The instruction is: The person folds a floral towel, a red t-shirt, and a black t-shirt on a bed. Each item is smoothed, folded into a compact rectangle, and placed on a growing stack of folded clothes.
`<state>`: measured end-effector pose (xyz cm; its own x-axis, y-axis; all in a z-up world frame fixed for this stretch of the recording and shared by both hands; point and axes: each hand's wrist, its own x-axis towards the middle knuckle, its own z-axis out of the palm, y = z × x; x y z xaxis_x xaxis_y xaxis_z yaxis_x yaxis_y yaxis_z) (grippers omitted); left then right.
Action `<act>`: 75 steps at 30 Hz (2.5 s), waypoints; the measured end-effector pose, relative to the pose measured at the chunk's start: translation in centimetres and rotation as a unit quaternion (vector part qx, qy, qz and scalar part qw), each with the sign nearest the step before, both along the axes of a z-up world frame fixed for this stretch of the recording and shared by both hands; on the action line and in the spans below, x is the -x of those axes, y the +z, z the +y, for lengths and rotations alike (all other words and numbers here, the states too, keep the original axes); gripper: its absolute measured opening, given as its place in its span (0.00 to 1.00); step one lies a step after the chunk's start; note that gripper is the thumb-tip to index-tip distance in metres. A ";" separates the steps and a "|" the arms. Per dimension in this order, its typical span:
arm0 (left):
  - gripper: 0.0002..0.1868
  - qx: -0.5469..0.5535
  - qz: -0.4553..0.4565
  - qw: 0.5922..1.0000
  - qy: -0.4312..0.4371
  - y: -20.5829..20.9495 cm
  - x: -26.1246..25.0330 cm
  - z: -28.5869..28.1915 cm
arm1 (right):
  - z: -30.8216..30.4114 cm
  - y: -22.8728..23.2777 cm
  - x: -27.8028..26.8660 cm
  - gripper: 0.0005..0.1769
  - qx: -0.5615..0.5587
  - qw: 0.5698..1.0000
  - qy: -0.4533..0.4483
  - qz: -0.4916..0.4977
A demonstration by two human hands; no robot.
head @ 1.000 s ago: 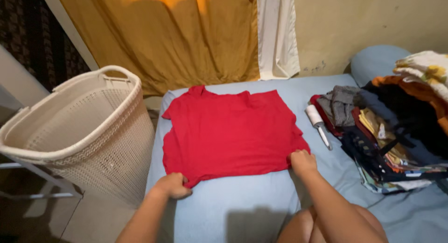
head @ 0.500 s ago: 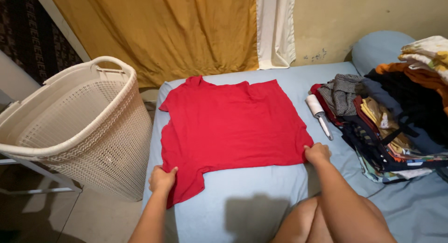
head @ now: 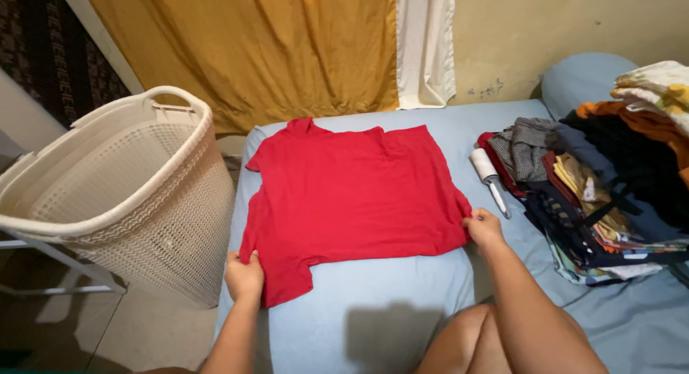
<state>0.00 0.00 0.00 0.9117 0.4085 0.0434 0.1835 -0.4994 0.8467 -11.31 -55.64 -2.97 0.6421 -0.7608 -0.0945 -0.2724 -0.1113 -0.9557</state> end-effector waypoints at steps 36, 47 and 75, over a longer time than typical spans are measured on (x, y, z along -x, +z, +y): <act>0.28 -0.400 0.140 0.870 -0.251 4.6 0.4 -6.8 | -3.1 0.7 1.0 0.23 0.170 0.934 -0.134 0.283; 0.30 -0.400 0.005 0.783 -0.476 5.7 2.4 -7.9 | -0.8 0.1 1.0 0.37 0.217 0.952 0.004 0.214; 0.17 -0.435 0.134 0.759 -0.466 8.1 -0.8 -9.1 | 1.5 4.7 1.7 0.24 0.358 0.820 0.003 0.447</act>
